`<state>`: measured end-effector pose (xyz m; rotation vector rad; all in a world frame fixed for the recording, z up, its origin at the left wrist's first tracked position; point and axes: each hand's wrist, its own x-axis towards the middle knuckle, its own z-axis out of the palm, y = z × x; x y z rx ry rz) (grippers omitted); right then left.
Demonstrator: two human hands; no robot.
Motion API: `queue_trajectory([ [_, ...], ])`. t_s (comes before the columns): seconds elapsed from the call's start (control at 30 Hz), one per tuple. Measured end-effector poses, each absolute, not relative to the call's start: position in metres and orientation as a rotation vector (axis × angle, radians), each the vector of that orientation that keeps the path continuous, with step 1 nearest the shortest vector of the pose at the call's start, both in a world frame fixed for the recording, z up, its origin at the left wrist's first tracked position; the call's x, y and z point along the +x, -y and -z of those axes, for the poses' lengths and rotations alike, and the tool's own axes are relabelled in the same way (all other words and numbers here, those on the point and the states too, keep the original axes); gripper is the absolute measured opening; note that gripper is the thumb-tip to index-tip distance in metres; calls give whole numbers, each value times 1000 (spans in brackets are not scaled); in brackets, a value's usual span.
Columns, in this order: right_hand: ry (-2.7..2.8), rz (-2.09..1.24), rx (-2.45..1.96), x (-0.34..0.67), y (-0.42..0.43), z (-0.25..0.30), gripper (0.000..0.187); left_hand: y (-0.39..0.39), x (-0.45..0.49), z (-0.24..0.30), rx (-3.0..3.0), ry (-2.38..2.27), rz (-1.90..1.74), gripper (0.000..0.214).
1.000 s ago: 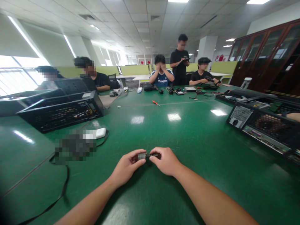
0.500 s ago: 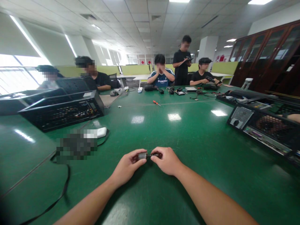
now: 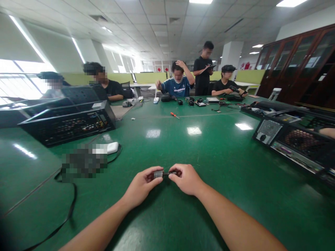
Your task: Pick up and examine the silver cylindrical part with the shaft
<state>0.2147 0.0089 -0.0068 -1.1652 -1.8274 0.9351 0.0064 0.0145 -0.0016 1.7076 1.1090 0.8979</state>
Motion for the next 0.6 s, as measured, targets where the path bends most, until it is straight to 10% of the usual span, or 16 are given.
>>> queue_trajectory([
  [0.6,1809,-1006,-1166,220,-12,9,16,-14,7,-1,1693,-1116,-892,36],
])
